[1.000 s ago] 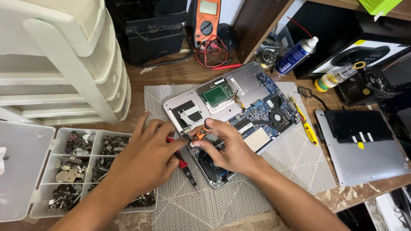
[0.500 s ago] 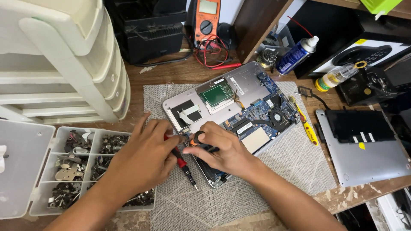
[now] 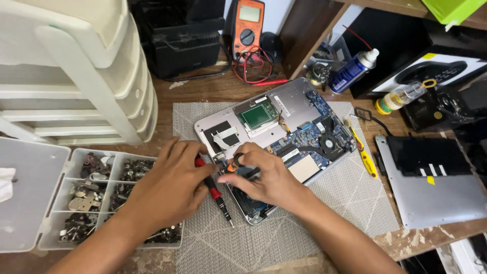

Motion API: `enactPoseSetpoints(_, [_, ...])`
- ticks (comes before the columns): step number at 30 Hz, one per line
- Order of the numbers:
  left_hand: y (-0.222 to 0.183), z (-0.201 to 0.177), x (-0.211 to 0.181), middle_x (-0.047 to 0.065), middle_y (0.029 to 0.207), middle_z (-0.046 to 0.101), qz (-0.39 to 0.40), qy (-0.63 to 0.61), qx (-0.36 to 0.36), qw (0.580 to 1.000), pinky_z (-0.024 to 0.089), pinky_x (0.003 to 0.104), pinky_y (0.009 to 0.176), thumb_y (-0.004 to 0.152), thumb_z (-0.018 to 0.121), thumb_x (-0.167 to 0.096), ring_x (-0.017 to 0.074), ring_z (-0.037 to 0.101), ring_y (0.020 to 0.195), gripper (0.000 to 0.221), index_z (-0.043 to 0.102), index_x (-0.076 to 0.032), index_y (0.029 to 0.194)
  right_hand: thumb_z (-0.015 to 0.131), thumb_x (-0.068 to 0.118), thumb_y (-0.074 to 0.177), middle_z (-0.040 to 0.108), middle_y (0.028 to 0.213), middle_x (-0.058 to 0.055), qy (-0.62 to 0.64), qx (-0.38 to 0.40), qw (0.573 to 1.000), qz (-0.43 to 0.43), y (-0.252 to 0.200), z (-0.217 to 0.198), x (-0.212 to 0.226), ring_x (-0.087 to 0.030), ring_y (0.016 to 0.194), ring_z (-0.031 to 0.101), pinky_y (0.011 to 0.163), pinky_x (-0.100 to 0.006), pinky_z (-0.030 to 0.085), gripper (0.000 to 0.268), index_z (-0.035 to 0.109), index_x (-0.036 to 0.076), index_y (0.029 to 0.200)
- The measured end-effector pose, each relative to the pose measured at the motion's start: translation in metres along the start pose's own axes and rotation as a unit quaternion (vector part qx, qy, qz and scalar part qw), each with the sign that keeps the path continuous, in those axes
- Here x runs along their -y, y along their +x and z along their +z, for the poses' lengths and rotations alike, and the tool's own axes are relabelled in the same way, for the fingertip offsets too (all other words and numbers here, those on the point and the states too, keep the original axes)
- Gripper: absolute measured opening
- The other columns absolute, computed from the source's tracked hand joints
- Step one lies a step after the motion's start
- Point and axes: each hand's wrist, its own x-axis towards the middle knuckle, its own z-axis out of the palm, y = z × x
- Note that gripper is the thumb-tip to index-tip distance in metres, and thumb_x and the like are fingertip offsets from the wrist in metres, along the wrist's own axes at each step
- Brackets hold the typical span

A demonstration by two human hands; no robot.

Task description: The person works on an opened laptop at a workbench, using a screwdriver to remove screws from the exposed motherboard and placing the screws into a compartmented parts organizer. They reposition the laptop and continue unscrewing components around the board.

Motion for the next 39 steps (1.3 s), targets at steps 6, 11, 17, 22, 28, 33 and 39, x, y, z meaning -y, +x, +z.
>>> enactPoseSetpoints(6, [0.0, 0.001, 0.001, 0.02, 0.123, 0.057, 0.009, 0.024, 0.019, 0.999, 0.03, 0.066, 0.109, 0.084, 0.063, -0.023, 0.0413, 0.048, 0.122, 0.043, 0.069, -0.02, 0.127, 0.06, 0.004, 0.1, 0.077, 0.109, -0.02, 0.083, 0.089, 0.986, 0.112, 0.005, -0.017, 0.016, -0.011, 0.05, 0.037, 0.045, -0.022, 0.043, 0.022, 0.052, 0.003, 0.079])
enactPoseSetpoints(11, [0.0, 0.0, 0.001, 0.019, 0.122, 0.055, 0.0, 0.023, 0.035, 0.999, 0.027, 0.067, 0.112, 0.086, 0.061, -0.024, 0.0409, 0.046, 0.123, 0.046, 0.066, -0.02, 0.132, 0.073, 0.006, 0.098, 0.051, 0.078, -0.006, 0.017, -0.002, 1.0, -0.007, -0.01, -0.001, -0.013, -0.014, 0.063, 0.047, 0.051, -0.022, 0.041, 0.039, 0.037, 0.011, 0.112])
enactPoseSetpoints(17, [0.0, 0.0, 0.0, 0.017, 0.122, 0.056, -0.008, 0.012, 0.036, 0.999, 0.027, 0.066, 0.111, 0.086, 0.06, -0.021, 0.0393, 0.046, 0.123, 0.047, 0.067, -0.021, 0.132, 0.059, -0.002, 0.105, 0.068, 0.119, -0.022, 0.07, 0.043, 0.996, -0.037, -0.002, -0.01, -0.002, -0.011, 0.059, 0.057, 0.06, -0.023, 0.052, 0.041, 0.028, 0.017, 0.124])
enactPoseSetpoints(22, [0.001, -0.003, -0.001, 0.019, 0.122, 0.055, -0.016, 0.019, 0.059, 0.998, 0.027, 0.068, 0.112, 0.088, 0.06, -0.021, 0.0398, 0.047, 0.123, 0.047, 0.066, -0.021, 0.134, 0.073, 0.005, 0.098, 0.054, 0.074, -0.006, 0.07, -0.022, 0.997, 0.01, -0.012, 0.003, -0.01, -0.014, 0.06, 0.041, 0.051, -0.028, 0.035, 0.047, 0.029, 0.014, 0.115])
enactPoseSetpoints(28, [0.001, -0.002, -0.002, 0.017, 0.119, 0.057, -0.019, -0.007, 0.036, 0.999, 0.025, 0.066, 0.114, 0.085, 0.06, -0.019, 0.0393, 0.048, 0.123, 0.039, 0.072, -0.015, 0.123, 0.055, -0.004, 0.106, 0.065, 0.121, -0.025, 0.086, 0.037, 0.994, -0.056, 0.003, -0.006, 0.006, -0.035, 0.107, 0.073, 0.096, -0.042, 0.067, 0.047, 0.023, 0.016, 0.134])
enactPoseSetpoints(33, [0.001, -0.001, 0.0, 0.015, 0.113, 0.057, -0.013, 0.008, 0.014, 1.0, 0.03, 0.061, 0.111, 0.085, 0.059, -0.02, 0.0376, 0.051, 0.114, 0.043, 0.067, -0.014, 0.128, 0.081, 0.012, 0.089, 0.059, 0.077, -0.006, 0.016, -0.016, 0.998, 0.05, -0.006, 0.007, 0.003, -0.014, 0.063, 0.05, 0.052, -0.023, 0.046, 0.03, 0.052, 0.006, 0.091])
enactPoseSetpoints(39, [0.0, -0.003, -0.002, 0.016, 0.124, 0.059, -0.049, -0.032, 0.051, 0.997, 0.024, 0.065, 0.119, 0.089, 0.056, -0.016, 0.0359, 0.05, 0.125, 0.035, 0.07, -0.01, 0.121, 0.058, 0.004, 0.108, 0.068, 0.124, -0.022, 0.031, 0.043, 0.998, -0.039, -0.004, 0.0, -0.003, -0.013, 0.061, 0.061, 0.061, -0.029, 0.063, 0.048, 0.027, 0.021, 0.14])
